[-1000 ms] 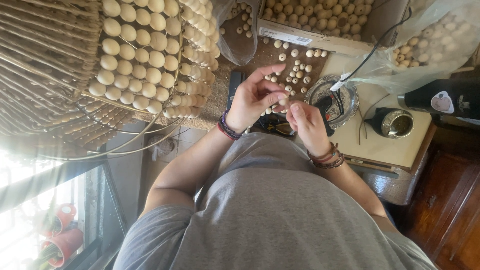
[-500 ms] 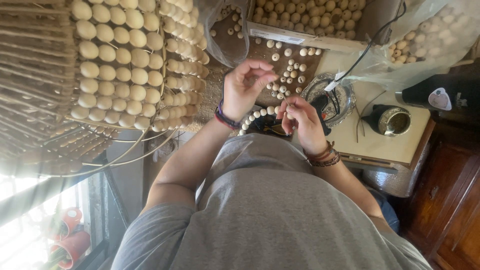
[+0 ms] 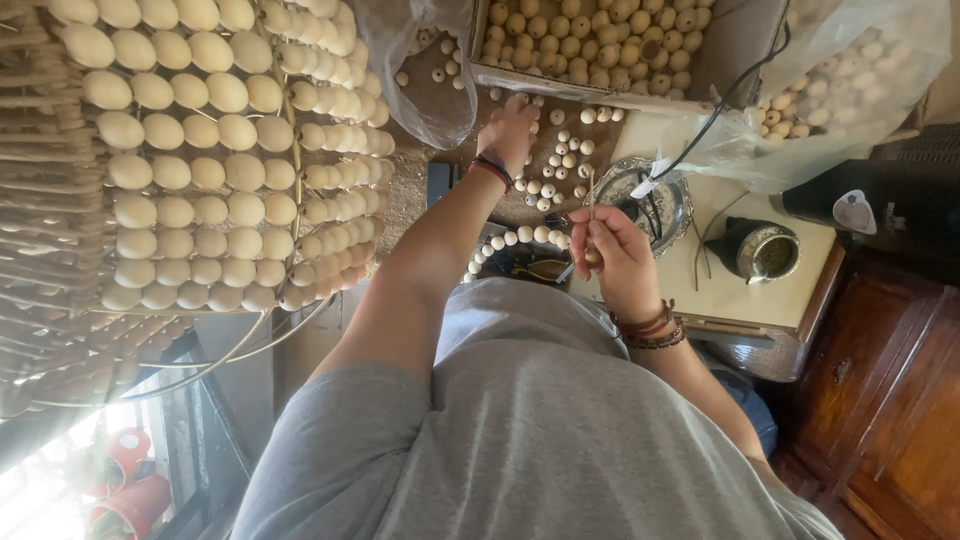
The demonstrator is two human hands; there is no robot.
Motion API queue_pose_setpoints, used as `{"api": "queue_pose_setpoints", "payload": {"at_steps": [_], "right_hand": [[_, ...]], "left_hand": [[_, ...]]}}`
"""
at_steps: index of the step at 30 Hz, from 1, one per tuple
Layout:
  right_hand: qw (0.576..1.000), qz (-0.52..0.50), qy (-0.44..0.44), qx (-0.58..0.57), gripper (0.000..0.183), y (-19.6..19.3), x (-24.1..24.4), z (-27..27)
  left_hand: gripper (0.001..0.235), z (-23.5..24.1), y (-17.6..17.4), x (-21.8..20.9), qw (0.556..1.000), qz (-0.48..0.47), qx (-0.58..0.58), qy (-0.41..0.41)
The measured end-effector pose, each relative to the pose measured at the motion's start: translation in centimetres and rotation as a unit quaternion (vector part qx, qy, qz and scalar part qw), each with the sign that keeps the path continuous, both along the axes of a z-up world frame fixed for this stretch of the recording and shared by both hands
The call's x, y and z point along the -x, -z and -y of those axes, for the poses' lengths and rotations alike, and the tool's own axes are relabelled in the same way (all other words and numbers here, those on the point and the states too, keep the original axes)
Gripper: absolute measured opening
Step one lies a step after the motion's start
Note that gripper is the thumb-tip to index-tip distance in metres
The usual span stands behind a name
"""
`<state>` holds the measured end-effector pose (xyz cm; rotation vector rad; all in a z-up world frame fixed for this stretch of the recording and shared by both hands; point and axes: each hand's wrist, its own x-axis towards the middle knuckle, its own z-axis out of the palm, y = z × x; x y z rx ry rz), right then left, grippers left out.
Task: The person threads wooden beads onto a string and attaches the beaded strands to a hanging wireframe chandelier. They repeatedly pull the string through the beads and secure the strands to the frame, working near a window with craft supplies on the table.
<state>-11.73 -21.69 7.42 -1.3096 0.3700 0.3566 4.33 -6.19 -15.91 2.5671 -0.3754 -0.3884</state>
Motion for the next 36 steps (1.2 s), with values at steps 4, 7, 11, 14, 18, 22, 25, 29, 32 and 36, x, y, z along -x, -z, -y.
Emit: {"api": "queue_pose_setpoints", "payload": {"at_steps": [4,7,11,14,18,22,25,29,32,36], "right_hand": [[0.998,-0.042,0.042,-0.012,0.024,0.7,-0.7,0.1],[0.998,0.011,0.053,-0.016,0.028,3.2,-0.3,0.8],[0.995,0.007,0.098,0.001,0.027,2.9,-0.8,0.0],[0.995,0.008,0.098,0.022,0.025,2.1,-1.0,-1.0],[0.996,0.03,0.075,0.049,0.026,2.1,-0.4,-1.6],[0.996,0.045,0.046,0.06,0.024,2.0,0.2,-2.0],[0.999,0.045,0.013,0.02,0.029,1.1,0.3,-2.9],[0.997,0.057,-0.018,-0.053,0.038,1.9,0.5,-2.9],[0.996,0.058,0.0,-0.064,0.026,0.7,0.4,-2.7],[0.99,0.043,0.022,-0.132,0.019,0.8,0.7,-1.9]], "left_hand": [[0.027,-0.5,-0.9,0.9,0.987,0.007,0.153,-0.056],[0.033,-0.9,-4.9,2.7,0.89,-0.025,0.433,-0.143],[0.034,-3.2,-14.4,5.7,0.725,-0.199,0.656,-0.073],[0.037,-4.6,-16.2,6.9,0.688,-0.228,0.688,-0.043],[0.032,-6.1,-18.5,7.3,0.722,-0.183,0.667,-0.006],[0.031,-6.5,-18.7,8.4,0.747,-0.161,0.645,0.014],[0.028,-6.1,-20.0,9.2,0.781,-0.125,0.61,0.048],[0.026,-5.4,-20.0,8.3,0.823,-0.089,0.553,0.093],[0.021,-5.7,-12.9,6.0,0.888,-0.049,0.457,0.027],[0.014,-5.4,-1.9,2.9,0.989,0.003,0.133,-0.058]]}}
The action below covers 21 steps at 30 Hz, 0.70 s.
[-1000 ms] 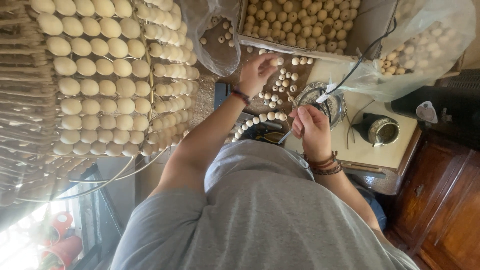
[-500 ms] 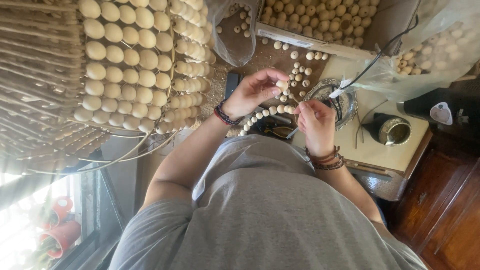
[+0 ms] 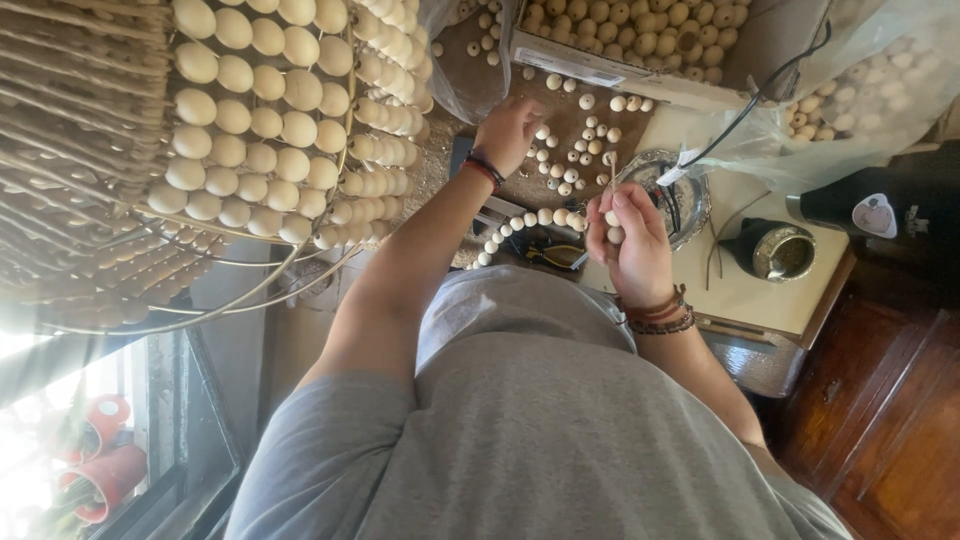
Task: The person threads wooden beads onto a string and attaches the beaded strands to a hanging wireframe chandelier. They repeatedly pull the string through the beads and secure the strands to the frame, working near a window with craft supplies on the table.
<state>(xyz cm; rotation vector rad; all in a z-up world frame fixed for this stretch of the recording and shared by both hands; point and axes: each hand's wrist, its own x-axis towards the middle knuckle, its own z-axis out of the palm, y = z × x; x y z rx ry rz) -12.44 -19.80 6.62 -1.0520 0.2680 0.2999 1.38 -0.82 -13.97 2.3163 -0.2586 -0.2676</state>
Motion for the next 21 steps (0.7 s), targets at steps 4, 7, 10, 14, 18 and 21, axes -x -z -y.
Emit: {"api": "queue_pose_setpoints", "payload": {"at_steps": [4,7,10,14,18,21], "right_hand": [[0.997,-0.017,0.028,0.064,0.017,1.0,0.3,0.7],[0.998,-0.048,0.031,0.041,0.015,0.0,0.4,0.9],[0.997,-0.073,0.016,0.022,0.013,-0.3,0.3,1.2],[0.997,-0.071,0.004,0.016,0.018,1.4,0.0,1.5],[0.997,-0.079,0.016,0.004,0.024,2.2,-0.2,0.8],[0.997,-0.074,0.007,0.016,0.025,1.4,-0.7,0.0]], "left_hand": [[0.027,2.1,8.8,-0.2,0.99,0.054,-0.125,0.022],[0.029,2.4,6.9,0.2,0.993,0.012,-0.113,0.036],[0.009,2.6,4.1,0.4,0.986,-0.074,0.142,-0.037],[0.034,3.2,-3.6,2.3,0.947,-0.09,0.308,-0.02],[0.035,1.6,-12.2,4.6,0.78,-0.194,0.595,-0.014],[0.036,0.6,-17.3,5.1,0.761,-0.234,0.605,0.0]]}}
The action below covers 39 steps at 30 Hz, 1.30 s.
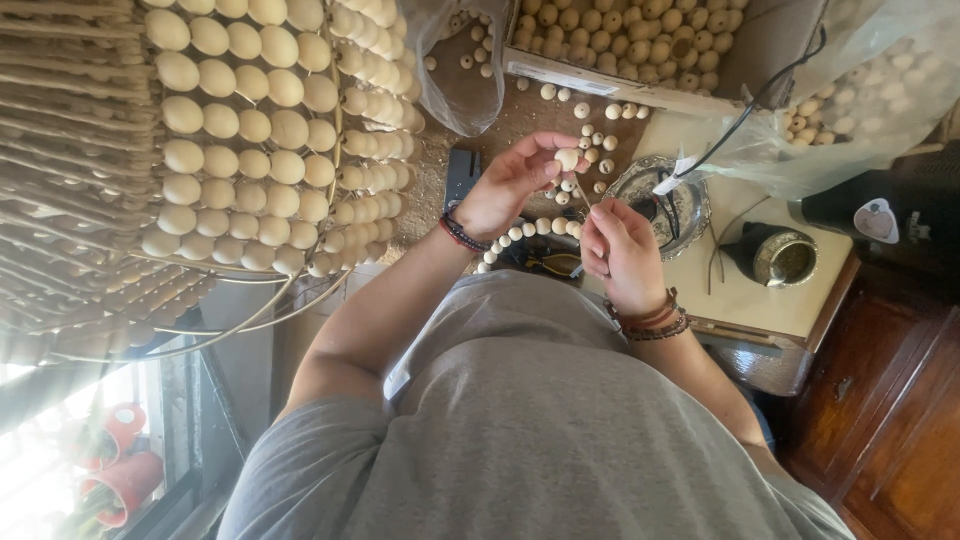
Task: The person threads wooden beads onto a string and attaches the beaded strands to a hanging wireframe chandelier. They repeatedly pull the string through the beads and secure the strands to the frame, working near a window with craft supplies on the table.
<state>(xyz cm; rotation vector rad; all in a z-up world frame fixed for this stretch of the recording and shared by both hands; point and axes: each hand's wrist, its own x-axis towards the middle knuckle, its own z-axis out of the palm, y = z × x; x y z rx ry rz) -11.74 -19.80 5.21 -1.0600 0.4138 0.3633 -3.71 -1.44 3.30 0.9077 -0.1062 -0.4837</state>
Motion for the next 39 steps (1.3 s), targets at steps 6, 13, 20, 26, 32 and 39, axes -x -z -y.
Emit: {"api": "queue_pose_setpoints", "payload": {"at_steps": [6,13,20,26,32,39], "right_hand": [[1.0,0.024,0.003,-0.02,0.022,0.2,0.2,-0.5],[0.996,0.084,-0.011,-0.003,0.017,-0.8,0.8,-0.8],[0.992,0.129,0.008,-0.012,0.011,-0.2,1.3,-0.6],[0.988,0.151,0.013,-0.009,0.009,0.6,1.8,-0.4],[0.984,0.178,0.011,-0.008,0.01,1.6,2.2,0.2],[0.975,0.221,0.005,0.01,0.011,0.2,1.8,-0.2]], "left_hand": [[0.033,-0.9,-0.8,0.4,0.998,0.064,0.009,0.005],[0.032,-1.1,-3.9,1.6,0.986,0.16,-0.049,0.022],[0.03,-1.3,-7.8,1.9,0.941,0.32,-0.112,0.007],[0.026,-1.3,-8.6,2.2,0.912,0.38,-0.156,-0.013],[0.021,-1.1,-8.3,2.2,0.895,0.41,-0.176,-0.021],[0.023,-1.3,-8.4,2.6,0.905,0.39,-0.167,-0.018]]}}
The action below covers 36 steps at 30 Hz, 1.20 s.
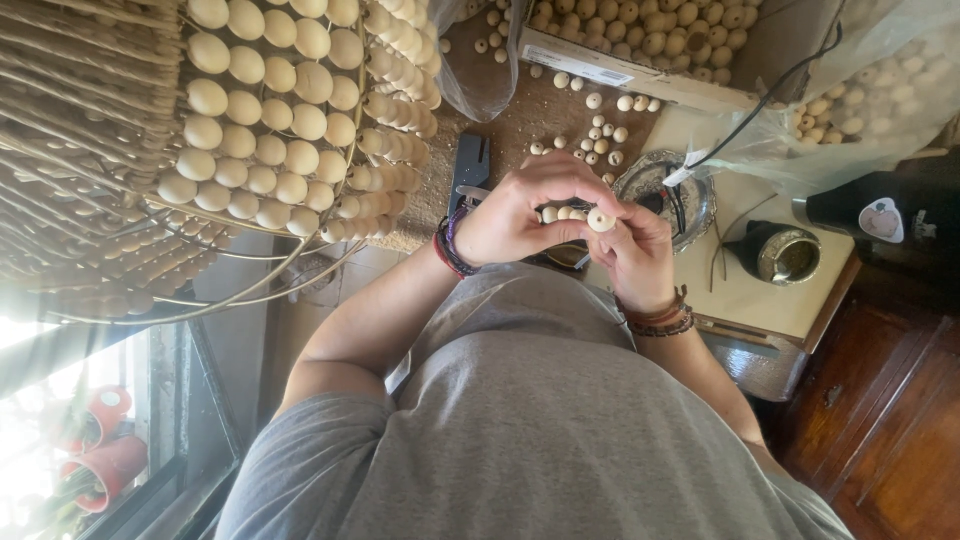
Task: The person threads wooden beads onto a string and attaches the beaded strands to a hanging wireframe chandelier. They repeatedly pull the string through the beads and secure the strands to the frame, working near a window with craft supplies on the table.
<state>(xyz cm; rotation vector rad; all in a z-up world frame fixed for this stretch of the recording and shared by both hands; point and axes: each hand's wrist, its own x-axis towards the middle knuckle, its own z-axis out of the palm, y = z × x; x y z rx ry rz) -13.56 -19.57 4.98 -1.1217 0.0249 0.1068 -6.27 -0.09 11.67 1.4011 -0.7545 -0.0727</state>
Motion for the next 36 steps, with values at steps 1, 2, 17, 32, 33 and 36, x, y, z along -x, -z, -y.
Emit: {"api": "queue_pose_setpoints", "payload": {"at_steps": [1,2,17,32,33,36], "right_hand": [[1.0,-0.001,0.001,0.0,0.011,0.4,0.1,0.1],[1.0,0.001,0.004,-0.007,0.01,0.8,0.3,0.2],[0.999,0.009,0.027,0.024,0.011,1.4,0.4,0.5],[0.993,-0.001,0.066,0.102,0.009,-0.3,0.2,0.6],[0.99,-0.001,0.068,0.12,0.01,-0.4,0.3,0.9],[0.978,0.026,0.079,0.19,0.008,-2.0,0.0,0.5]], "left_hand": [[0.023,0.1,-0.1,0.1,1.0,-0.001,0.0,0.001],[0.023,0.2,-0.1,0.2,1.0,0.001,0.0,0.0],[0.029,0.4,0.6,0.7,0.996,-0.079,0.036,-0.026],[0.028,-0.8,1.8,-0.4,0.993,-0.095,0.056,-0.045],[0.027,-1.3,0.7,-0.7,0.997,-0.051,0.009,-0.059],[0.028,-1.7,-0.1,-0.7,0.998,-0.03,-0.009,-0.049]]}}
